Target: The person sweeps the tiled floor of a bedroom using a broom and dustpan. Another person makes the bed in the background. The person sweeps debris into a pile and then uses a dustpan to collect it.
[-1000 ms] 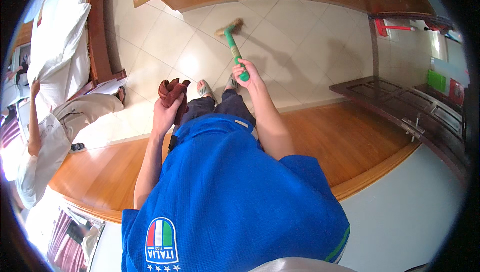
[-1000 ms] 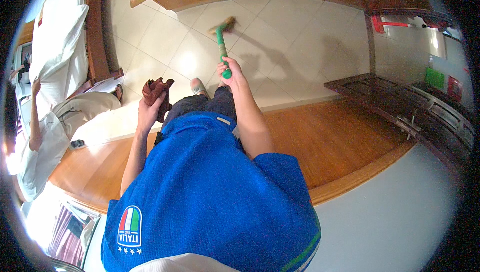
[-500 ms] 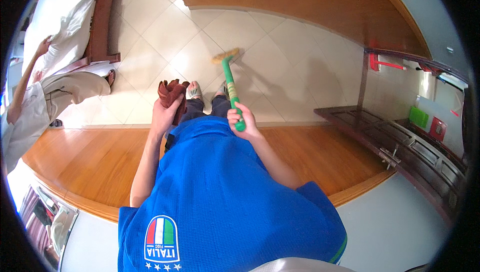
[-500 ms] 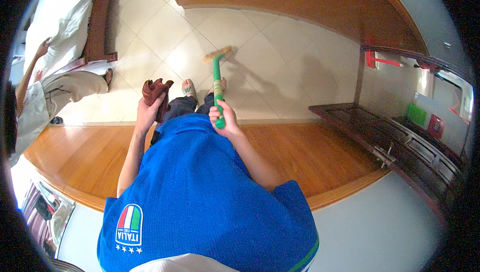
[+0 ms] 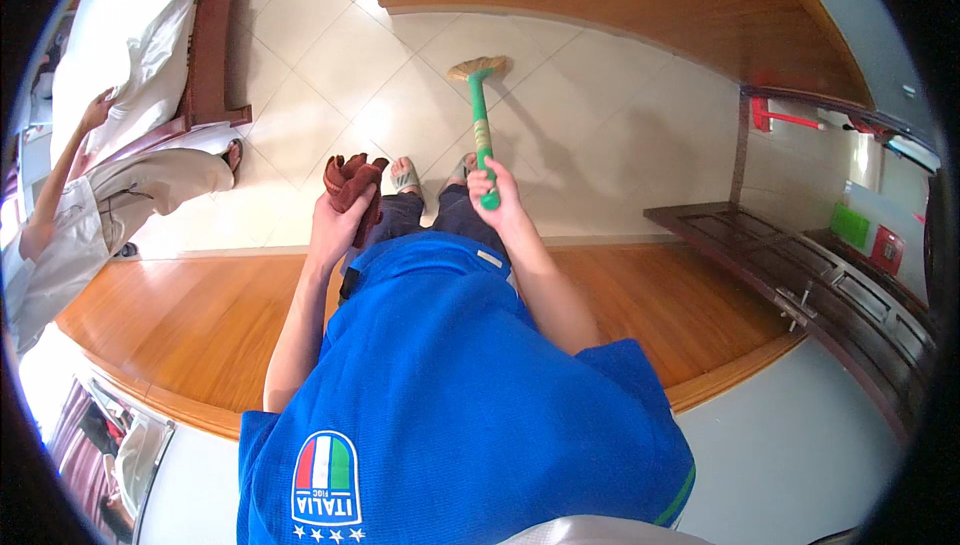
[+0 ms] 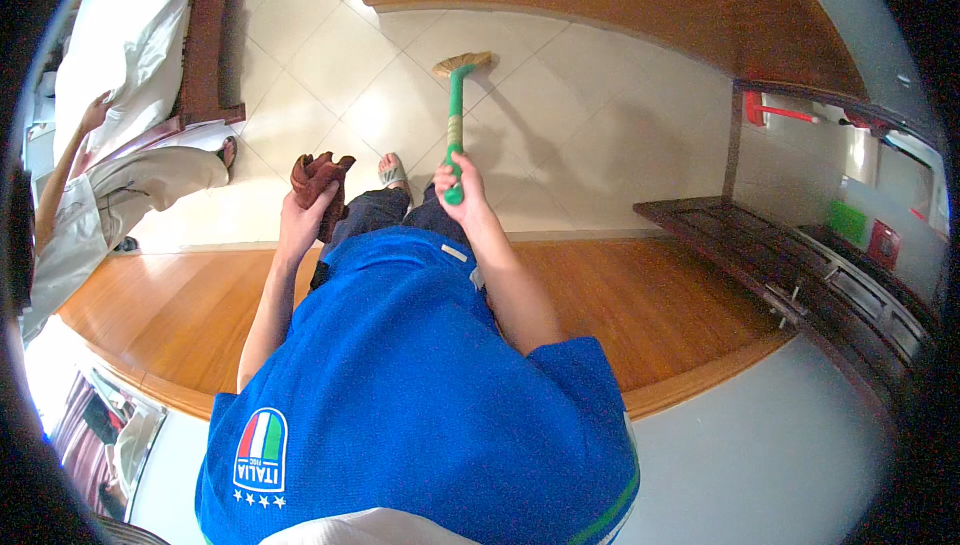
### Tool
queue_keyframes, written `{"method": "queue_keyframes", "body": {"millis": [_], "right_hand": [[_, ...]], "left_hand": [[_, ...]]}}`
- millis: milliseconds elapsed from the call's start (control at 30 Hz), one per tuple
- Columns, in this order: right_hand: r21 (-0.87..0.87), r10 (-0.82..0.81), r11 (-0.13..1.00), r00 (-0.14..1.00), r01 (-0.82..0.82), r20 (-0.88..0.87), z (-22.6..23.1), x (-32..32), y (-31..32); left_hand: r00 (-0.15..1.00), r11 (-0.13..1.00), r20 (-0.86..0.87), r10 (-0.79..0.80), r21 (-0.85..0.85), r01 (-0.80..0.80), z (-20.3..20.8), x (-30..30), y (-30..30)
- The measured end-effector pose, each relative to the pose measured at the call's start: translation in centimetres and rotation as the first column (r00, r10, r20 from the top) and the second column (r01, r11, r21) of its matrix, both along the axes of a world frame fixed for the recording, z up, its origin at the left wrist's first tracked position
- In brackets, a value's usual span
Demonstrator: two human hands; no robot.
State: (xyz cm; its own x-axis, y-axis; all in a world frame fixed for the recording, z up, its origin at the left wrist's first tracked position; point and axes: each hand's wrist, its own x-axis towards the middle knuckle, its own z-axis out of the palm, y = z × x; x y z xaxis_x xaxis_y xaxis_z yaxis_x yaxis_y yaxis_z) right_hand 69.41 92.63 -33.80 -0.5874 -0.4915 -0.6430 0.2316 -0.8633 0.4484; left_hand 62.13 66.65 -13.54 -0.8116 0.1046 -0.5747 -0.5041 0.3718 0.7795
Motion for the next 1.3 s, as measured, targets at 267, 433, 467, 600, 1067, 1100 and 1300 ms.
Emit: {"method": "queue_keyframes", "body": {"millis": [267,433,467,600,1067,1100,1300], "right_hand": [[0.632,0.681,0.448,0.7,-0.632,0.216,14.9,5.9,2.5],[0.692,0.892,0.091,0.367,-0.716,0.262,17.7,4.9,4.1],[0.701,0.919,0.007,0.281,-0.713,0.276,17.5,4.5,4.4],[0.764,0.93,-0.312,-0.016,-0.565,0.367,14.9,1.6,5.3],[0.797,0.766,-0.416,-0.641,-0.438,0.047,-0.2,-10.8,5.2],[0.794,0.749,-0.424,-0.662,-0.436,0.036,-1.7,-10.6,4.9],[0.745,0.839,-0.455,-0.515,-0.488,0.175,-4.3,-12.9,11.3]], "left_hand": [[0.999,0.997,-0.022,-0.03,0.077,0.032,-3.8,0.1,-1.4],[0.999,0.995,0.031,0.032,0.095,-0.035,-4.3,-1.0,-2.3],[0.996,0.994,0.058,0.074,0.083,-0.078,-4.0,-1.1,-2.4],[0.959,0.954,0.049,0.28,0.096,-0.283,-4.3,-1.3,-3.4],[0.797,0.794,0.024,0.603,-0.112,-0.598,-2.5,5.1,8.8],[0.773,0.773,0.036,0.633,-0.083,-0.629,-2.0,5.0,9.5],[0.701,0.705,0.076,0.709,-0.069,-0.706,-3.0,6.3,8.6]]}}
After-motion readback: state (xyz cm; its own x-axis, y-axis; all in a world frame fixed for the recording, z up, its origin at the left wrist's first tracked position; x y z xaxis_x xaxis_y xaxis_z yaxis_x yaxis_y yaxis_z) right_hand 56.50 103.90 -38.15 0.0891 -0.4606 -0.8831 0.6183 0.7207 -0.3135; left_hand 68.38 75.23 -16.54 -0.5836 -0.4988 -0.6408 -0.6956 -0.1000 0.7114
